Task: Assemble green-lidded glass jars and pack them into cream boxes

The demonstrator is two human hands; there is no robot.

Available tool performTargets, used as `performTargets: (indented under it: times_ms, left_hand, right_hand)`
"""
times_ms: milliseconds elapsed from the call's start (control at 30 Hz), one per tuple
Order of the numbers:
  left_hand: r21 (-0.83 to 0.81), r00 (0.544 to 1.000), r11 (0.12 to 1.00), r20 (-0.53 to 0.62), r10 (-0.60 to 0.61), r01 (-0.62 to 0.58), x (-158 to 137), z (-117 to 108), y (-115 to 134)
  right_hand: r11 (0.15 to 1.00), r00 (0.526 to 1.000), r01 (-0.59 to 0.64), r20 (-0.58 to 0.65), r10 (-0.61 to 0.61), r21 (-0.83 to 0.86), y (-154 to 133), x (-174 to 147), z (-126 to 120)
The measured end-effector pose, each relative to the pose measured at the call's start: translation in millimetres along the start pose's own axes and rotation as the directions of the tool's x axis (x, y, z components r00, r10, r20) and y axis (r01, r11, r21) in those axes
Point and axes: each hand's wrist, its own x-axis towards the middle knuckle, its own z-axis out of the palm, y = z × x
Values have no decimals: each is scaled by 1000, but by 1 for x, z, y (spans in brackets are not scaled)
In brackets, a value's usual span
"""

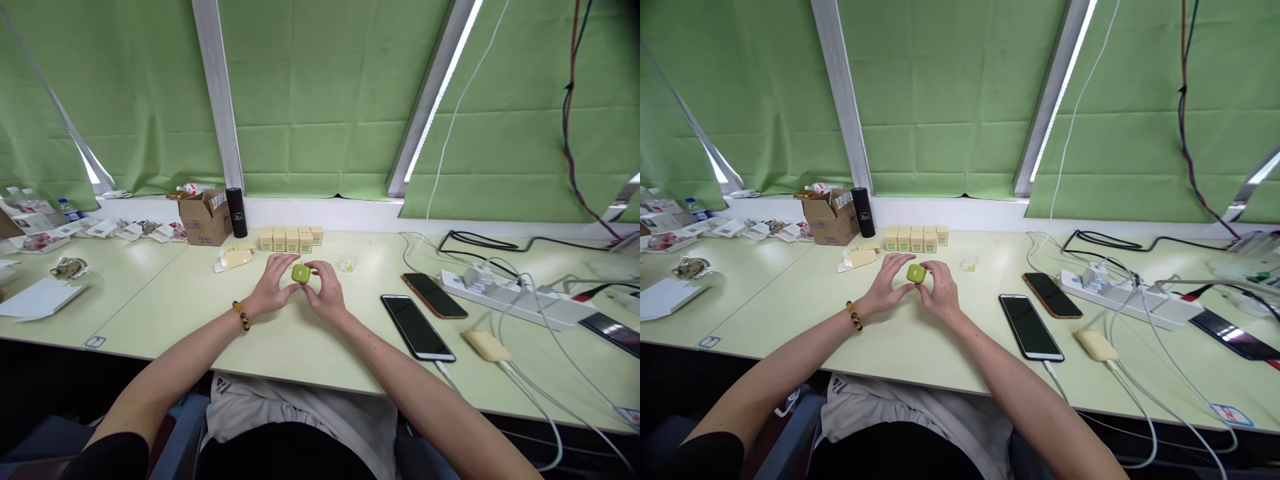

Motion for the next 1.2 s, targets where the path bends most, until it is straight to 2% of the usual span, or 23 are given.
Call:
performTargets:
  times_ms: [100,167,233,300,400,467,533,667,767,933,1000,1067,1100,1133,1167,1200]
  left_hand:
    - [-19,1000,1000,13,-10,10,4,-2,-6]
    - [-99,994,991,-51,-98,92,7,-3,-13]
    - [-250,960,946,-136,-245,206,10,-4,-23]
    - [-467,902,834,-155,-403,293,12,-6,-35]
    - [-716,845,612,-58,-531,336,13,-8,-52]
    - [-805,829,487,11,-559,340,11,-7,-60]
    - [-840,820,415,62,-568,350,8,-5,-63]
    - [-860,818,359,109,-564,362,6,-3,-63]
    - [-875,813,334,108,-572,351,6,-3,-62]
    - [-878,798,341,73,-598,336,6,-4,-63]
    - [-894,789,324,52,-612,310,7,-4,-63]
    - [-906,783,320,21,-621,278,10,-5,-63]
    - [-908,782,327,2,-623,263,11,-6,-62]
    - [-906,782,341,-18,-624,251,13,-6,-61]
    - [-901,782,360,-38,-622,243,15,-6,-60]
    - [-893,784,380,-52,-619,240,18,-5,-59]
  right_hand:
    - [996,998,27,51,-23,-79,-1,2,-1]
    - [994,998,21,66,-14,-110,0,6,-2]
    - [985,997,2,75,11,-175,2,11,-2]
    - [955,991,-5,127,45,-295,8,20,-1]
    - [867,955,98,291,56,-488,19,36,6]
    - [809,926,198,377,32,-554,26,49,14]
    - [771,910,231,411,44,-594,30,62,24]
    - [750,885,200,444,137,-630,33,79,50]
    - [766,888,168,433,156,-620,32,82,66]
    - [840,902,121,411,129,-529,28,77,69]
    - [872,915,59,375,147,-487,26,74,61]
    - [916,927,-64,316,201,-397,25,68,49]
    - [941,928,-147,286,237,-304,24,65,42]
    - [954,920,-281,256,298,-101,23,62,35]
    - [908,902,-396,243,357,135,22,58,27]
    - [820,881,-468,238,408,329,20,54,20]
